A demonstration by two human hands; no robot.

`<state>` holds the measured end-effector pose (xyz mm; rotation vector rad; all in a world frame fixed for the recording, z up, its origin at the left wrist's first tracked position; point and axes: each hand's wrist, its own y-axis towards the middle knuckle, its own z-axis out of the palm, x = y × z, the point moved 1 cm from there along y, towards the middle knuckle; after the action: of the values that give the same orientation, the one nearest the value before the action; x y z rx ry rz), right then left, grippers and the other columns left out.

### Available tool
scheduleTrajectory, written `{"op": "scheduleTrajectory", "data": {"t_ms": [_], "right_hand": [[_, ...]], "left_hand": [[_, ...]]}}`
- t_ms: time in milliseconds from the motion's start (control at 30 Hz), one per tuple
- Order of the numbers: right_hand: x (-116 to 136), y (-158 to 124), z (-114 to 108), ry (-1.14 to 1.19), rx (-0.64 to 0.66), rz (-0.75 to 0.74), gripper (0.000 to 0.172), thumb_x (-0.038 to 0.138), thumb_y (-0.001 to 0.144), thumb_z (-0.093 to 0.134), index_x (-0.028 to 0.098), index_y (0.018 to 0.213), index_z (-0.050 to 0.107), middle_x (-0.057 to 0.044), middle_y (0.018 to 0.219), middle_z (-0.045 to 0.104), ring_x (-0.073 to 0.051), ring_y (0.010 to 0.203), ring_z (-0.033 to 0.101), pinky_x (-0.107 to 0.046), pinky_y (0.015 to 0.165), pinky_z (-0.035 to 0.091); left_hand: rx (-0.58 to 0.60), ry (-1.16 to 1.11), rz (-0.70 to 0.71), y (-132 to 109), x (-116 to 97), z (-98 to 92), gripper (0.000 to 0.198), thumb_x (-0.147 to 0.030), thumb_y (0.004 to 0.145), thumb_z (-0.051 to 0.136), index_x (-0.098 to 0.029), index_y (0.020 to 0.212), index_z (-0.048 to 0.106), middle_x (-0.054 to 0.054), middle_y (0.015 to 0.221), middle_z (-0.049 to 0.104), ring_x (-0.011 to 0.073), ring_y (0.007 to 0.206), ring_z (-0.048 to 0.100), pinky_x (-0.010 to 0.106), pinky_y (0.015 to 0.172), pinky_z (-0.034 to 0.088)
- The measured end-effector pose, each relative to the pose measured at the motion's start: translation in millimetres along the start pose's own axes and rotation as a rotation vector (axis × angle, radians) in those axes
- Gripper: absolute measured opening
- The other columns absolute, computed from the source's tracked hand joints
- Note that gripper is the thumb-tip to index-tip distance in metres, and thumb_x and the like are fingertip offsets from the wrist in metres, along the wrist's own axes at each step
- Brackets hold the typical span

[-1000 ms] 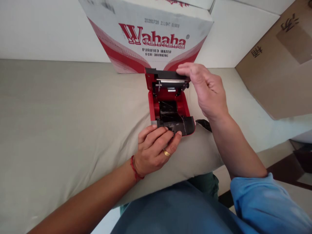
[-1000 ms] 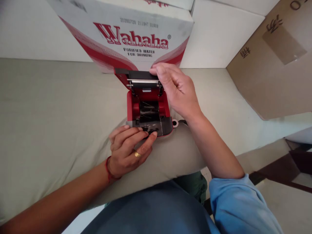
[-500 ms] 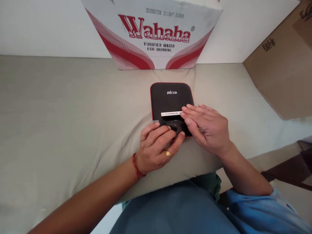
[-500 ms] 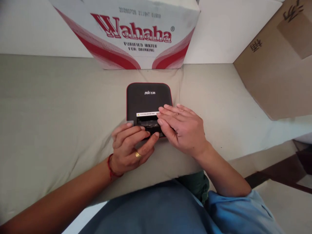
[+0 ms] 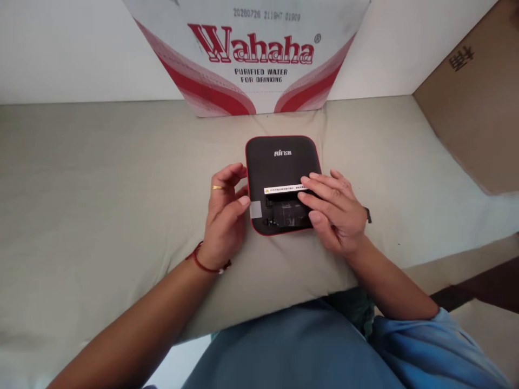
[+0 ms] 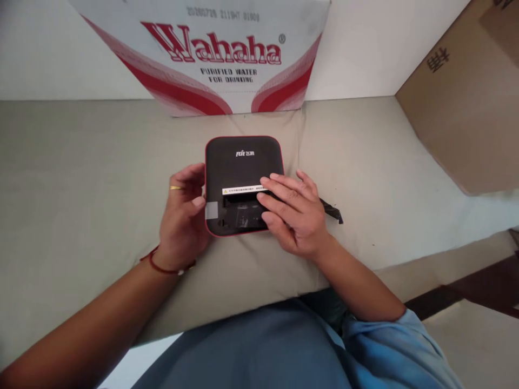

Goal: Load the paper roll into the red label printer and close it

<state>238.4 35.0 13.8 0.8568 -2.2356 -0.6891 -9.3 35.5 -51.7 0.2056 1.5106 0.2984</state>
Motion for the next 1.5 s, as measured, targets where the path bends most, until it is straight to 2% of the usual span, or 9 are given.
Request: {"op": "scheduleTrajectory", "data": {"t_ms": [200, 367, 533, 933, 1067, 1167, 1300, 1367, 1500], "right_hand": [[8.6, -6.6, -9.0, 0.013, -0.095, -0.109, 0.03, 0.038, 0.11, 0.054, 0.038, 0.123, 0.081, -0.002, 0.128, 0.086, -0.032, 0.122, 0.068, -0.059, 0.111, 0.06], [11.1, -4.3, -9.1, 0.064, -0.075, -0.178, 0.028, 0.034, 0.112, 0.054, 0.025, 0.115, 0.081, -0.006, 0.104, 0.085, -0.027, 0.106, 0.065, -0.046, 0.091, 0.06], [10.4, -3.9, -8.7, 0.06, -0.066, -0.16, 0.024, 0.03, 0.109, 0.058, 0.028, 0.117, 0.081, -0.003, 0.103, 0.084, -0.026, 0.103, 0.068, -0.046, 0.087, 0.058], [19.7, 18.6, -21.0, 0.059, 0.045, -0.122, 0.023, 0.024, 0.11, 0.057, 0.025, 0.107, 0.08, -0.005, 0.104, 0.088, -0.023, 0.096, 0.078, -0.044, 0.089, 0.061], [15.4, 50.6, -29.2, 0.058, 0.232, 0.178, 0.024, 0.028, 0.111, 0.06, 0.027, 0.107, 0.083, -0.004, 0.114, 0.088, -0.022, 0.103, 0.083, -0.039, 0.093, 0.063], [10.5, 81.8, -23.6, -0.091, 0.544, 0.262, 0.027, 0.029, 0.11, 0.058, 0.027, 0.117, 0.085, -0.005, 0.127, 0.087, -0.028, 0.115, 0.083, -0.043, 0.1, 0.063], [11.9, 116.8, -4.1, -0.51, 0.895, 0.283, 0.038, 0.027, 0.106, 0.059, 0.026, 0.137, 0.081, -0.012, 0.13, 0.085, -0.039, 0.113, 0.082, -0.047, 0.085, 0.059], [15.2, 127.4, 6.8, -0.622, 1.011, 0.24, 0.039, 0.027, 0.103, 0.062, 0.027, 0.138, 0.079, -0.015, 0.127, 0.085, -0.04, 0.108, 0.081, -0.044, 0.076, 0.053], [16.8, 135.9, 22.0, -0.664, 1.075, 0.184, 0.031, 0.021, 0.1, 0.062, 0.023, 0.122, 0.082, -0.017, 0.117, 0.085, -0.038, 0.104, 0.079, -0.04, 0.072, 0.047]], "left_hand": [[0.177, -0.231, -0.07, 10.6, -0.4, 3.1, 0.078, -0.065, 0.09, 0.082, -0.045, 0.16, 0.054, 0.002, 0.179, 0.047, 0.0368, 0.164, 0.047, 0.057, 0.133, 0.049], [0.211, -0.302, -0.075, 13.4, 0.4, 3.4, 0.086, -0.057, 0.09, 0.088, -0.043, 0.166, 0.05, 0.002, 0.184, 0.042, 0.0383, 0.173, 0.035, 0.057, 0.143, 0.035], [0.235, -0.375, -0.105, 15.2, 2.9, 1.7, 0.097, -0.049, 0.088, 0.094, -0.047, 0.17, 0.043, 0.0, 0.189, 0.033, 0.0359, 0.18, 0.019, 0.056, 0.149, 0.018], [0.178, -0.486, -0.203, 11.6, 0.9, 10.0, 0.088, -0.05, 0.085, 0.095, -0.042, 0.163, 0.055, 0.0, 0.185, 0.041, 0.0344, 0.176, 0.031, 0.051, 0.145, 0.031], [-0.023, -0.576, -0.261, 14.7, 4.2, 12.6, 0.07, -0.061, 0.085, 0.092, -0.033, 0.145, 0.067, 0.006, 0.168, 0.059, 0.0298, 0.161, 0.052, 0.045, 0.133, 0.046], [-0.313, -0.552, -0.281, 19.4, 8.7, 12.6, 0.041, -0.05, 0.086, 0.093, -0.027, 0.107, 0.067, 0.001, 0.111, 0.074, 0.0171, 0.108, 0.073, 0.033, 0.103, 0.062], [-0.332, -0.379, -0.263, 19.7, 5.9, 15.4, 0.053, -0.023, 0.076, 0.088, -0.023, 0.069, 0.036, -0.009, 0.062, 0.04, 0.0074, 0.055, 0.037, 0.021, 0.053, 0.035], [-0.258, -0.318, -0.276, 17.3, 1.7, 17.2, 0.061, -0.021, 0.074, 0.086, -0.024, 0.063, 0.026, -0.01, 0.057, 0.031, 0.0062, 0.052, 0.025, 0.022, 0.048, 0.022], [-0.244, -0.333, -0.355, 15.0, -3.3, 18.6, 0.069, -0.037, 0.081, 0.088, -0.026, 0.063, 0.023, -0.011, 0.052, 0.028, 0.0053, 0.046, 0.021, 0.023, 0.045, 0.02]]}}
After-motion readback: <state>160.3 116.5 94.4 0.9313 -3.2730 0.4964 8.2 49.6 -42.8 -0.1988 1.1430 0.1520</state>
